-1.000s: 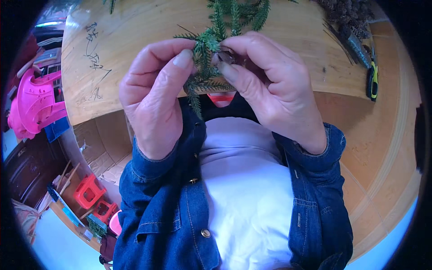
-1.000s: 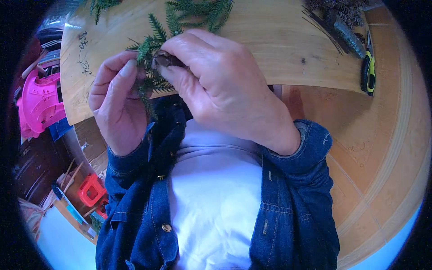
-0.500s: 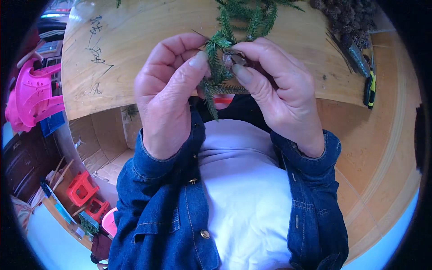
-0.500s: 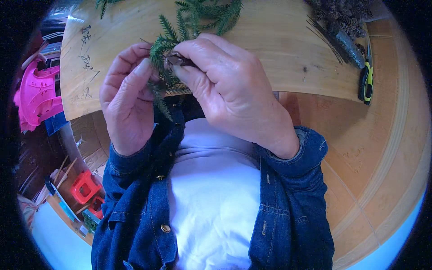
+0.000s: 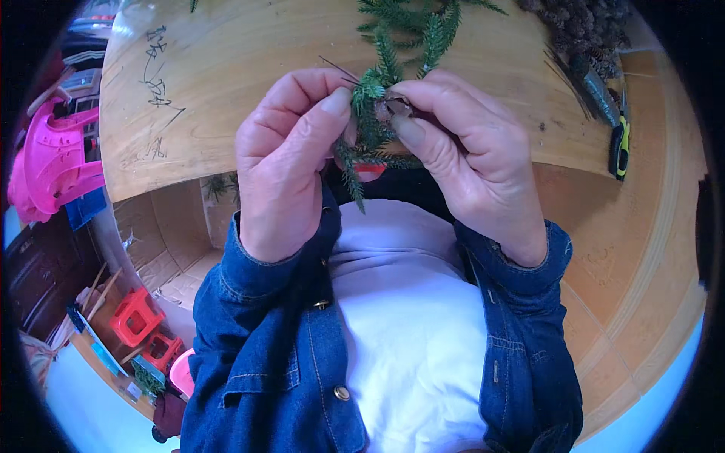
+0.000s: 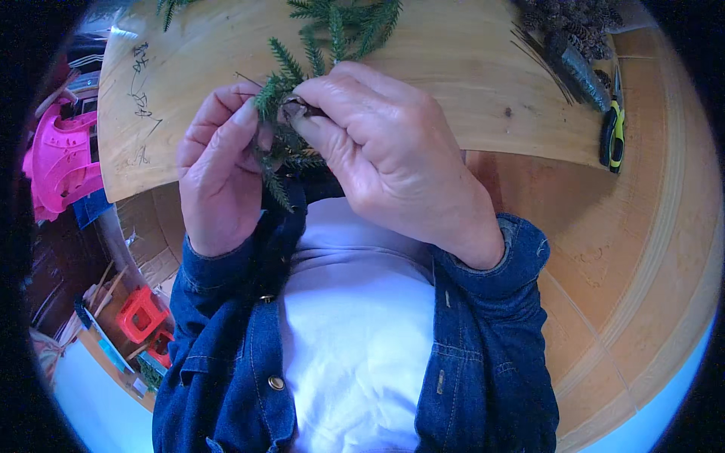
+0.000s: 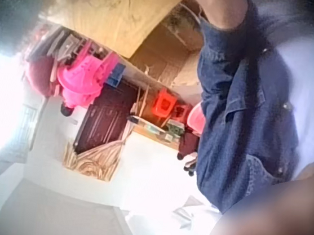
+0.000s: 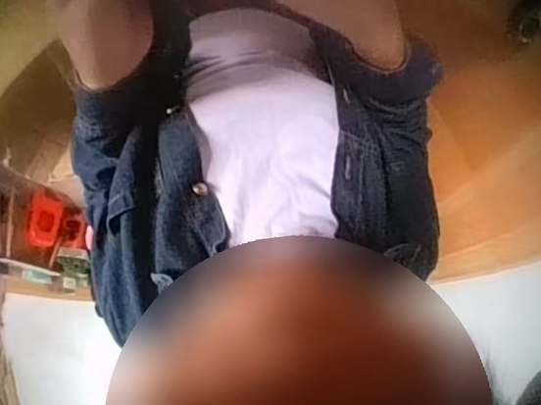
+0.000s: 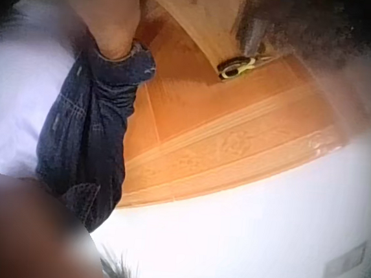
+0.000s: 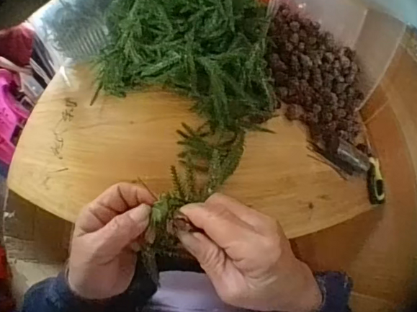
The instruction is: Assembling decorative items using pine branches, pine cones, and wire.
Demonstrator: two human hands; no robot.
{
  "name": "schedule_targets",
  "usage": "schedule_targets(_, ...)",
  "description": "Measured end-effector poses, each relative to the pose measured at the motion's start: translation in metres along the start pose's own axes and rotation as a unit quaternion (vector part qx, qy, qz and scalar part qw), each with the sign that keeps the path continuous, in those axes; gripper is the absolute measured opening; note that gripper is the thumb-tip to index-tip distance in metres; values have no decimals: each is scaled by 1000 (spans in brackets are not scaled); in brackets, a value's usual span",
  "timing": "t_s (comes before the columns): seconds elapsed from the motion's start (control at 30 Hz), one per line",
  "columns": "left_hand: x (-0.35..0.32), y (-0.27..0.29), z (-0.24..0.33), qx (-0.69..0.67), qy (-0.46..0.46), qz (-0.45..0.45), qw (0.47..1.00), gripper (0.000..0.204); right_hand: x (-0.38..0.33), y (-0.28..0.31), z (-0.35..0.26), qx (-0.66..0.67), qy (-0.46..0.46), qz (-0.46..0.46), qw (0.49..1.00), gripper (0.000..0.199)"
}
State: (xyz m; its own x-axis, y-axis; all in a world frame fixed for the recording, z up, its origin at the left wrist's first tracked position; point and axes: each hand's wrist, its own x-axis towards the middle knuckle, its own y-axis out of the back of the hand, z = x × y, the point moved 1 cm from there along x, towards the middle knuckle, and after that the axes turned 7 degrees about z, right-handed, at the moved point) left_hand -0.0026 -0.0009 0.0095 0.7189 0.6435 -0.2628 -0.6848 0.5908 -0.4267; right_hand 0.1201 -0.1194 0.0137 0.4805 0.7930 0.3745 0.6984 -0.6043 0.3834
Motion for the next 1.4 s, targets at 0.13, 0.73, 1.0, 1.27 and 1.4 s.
schedule_targets(0.13,1,2,-3,56,-45,-23,997,19,0,1,-1,-2,-14,-4,1000,19)
schedule_targets(0.73,-9,-4,3,153,-204,15,967,16,-2,-6,-7,27,6,2,1000,19)
schedule_targets(1.0,-1,3,-1,270,-311,8,911,12,-1,-10,-6,38,6,8,999,20)
schedule_targets(1.27,4,5,4,319,-333,26,887,10,2,-14,-6,51,1,10,999,20)
schedule_targets(1.4,6,2,9,350,-315,25,882,10,5,-6,-8,28,11,-2,1000,20)
